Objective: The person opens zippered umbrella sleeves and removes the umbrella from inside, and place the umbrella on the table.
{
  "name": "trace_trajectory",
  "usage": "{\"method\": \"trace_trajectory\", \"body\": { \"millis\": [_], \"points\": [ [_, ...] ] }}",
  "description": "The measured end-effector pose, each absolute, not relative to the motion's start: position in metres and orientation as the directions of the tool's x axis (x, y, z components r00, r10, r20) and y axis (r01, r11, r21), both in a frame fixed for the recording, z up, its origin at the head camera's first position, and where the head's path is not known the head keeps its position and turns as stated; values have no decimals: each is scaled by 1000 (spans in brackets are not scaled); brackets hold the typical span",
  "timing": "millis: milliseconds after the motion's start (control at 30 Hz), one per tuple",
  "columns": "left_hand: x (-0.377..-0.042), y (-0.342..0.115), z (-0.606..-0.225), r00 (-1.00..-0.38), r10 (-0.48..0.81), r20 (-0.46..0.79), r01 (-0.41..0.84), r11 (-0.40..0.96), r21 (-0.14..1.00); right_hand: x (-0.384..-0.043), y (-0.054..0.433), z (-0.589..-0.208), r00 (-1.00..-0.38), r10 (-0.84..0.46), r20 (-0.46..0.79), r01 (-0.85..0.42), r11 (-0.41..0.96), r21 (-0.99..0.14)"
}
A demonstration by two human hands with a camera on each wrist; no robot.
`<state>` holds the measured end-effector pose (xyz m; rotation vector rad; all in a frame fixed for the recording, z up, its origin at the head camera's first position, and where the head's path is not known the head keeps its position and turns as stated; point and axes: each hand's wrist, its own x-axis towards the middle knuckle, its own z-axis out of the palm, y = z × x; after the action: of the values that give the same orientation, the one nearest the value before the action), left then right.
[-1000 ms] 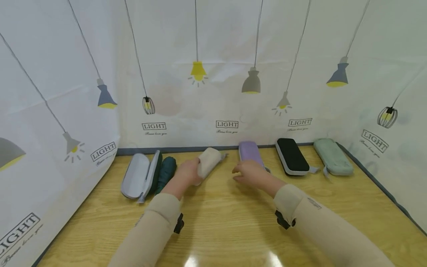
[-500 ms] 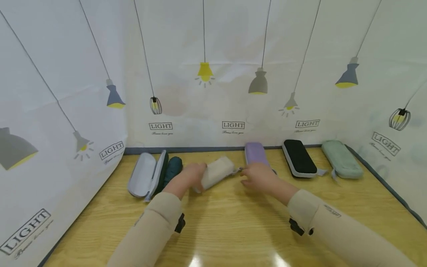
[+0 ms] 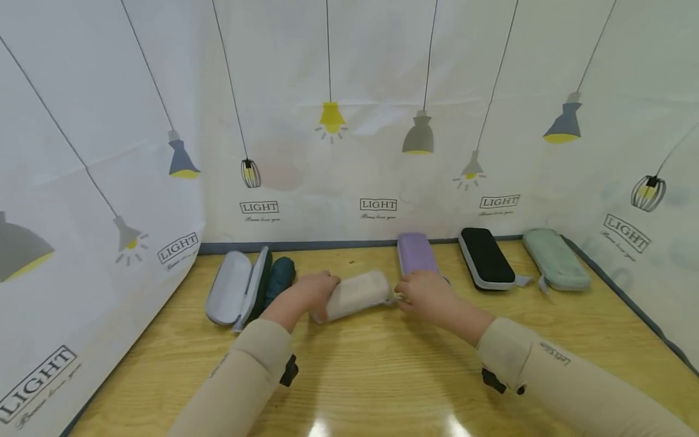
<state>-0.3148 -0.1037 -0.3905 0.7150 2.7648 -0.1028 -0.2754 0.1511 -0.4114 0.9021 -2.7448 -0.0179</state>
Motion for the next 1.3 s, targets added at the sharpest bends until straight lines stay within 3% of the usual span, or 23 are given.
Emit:
{"method": "trace_trajectory", "body": {
  "millis": [267,667,1000,1300],
  "points": [
    [-313,-108,-394,-812,505,-291,524,851,16,-272,147,-416,-784,-555,277,-551,829,101],
    [-300,-102,-392,-790,537,-294,558,829,15,-260,152,-426,-825,-534,186,-530,845,73],
    [-285,-98,-385,-796,536,-281,560,829,-5,-261,151,-433,-873,-466,142,-482,869,-111],
    [-276,-95,-383,-808,517,-283,545,838,-22,-268,144,-432,-888,-451,93,-460,874,-158]
  ]
}}
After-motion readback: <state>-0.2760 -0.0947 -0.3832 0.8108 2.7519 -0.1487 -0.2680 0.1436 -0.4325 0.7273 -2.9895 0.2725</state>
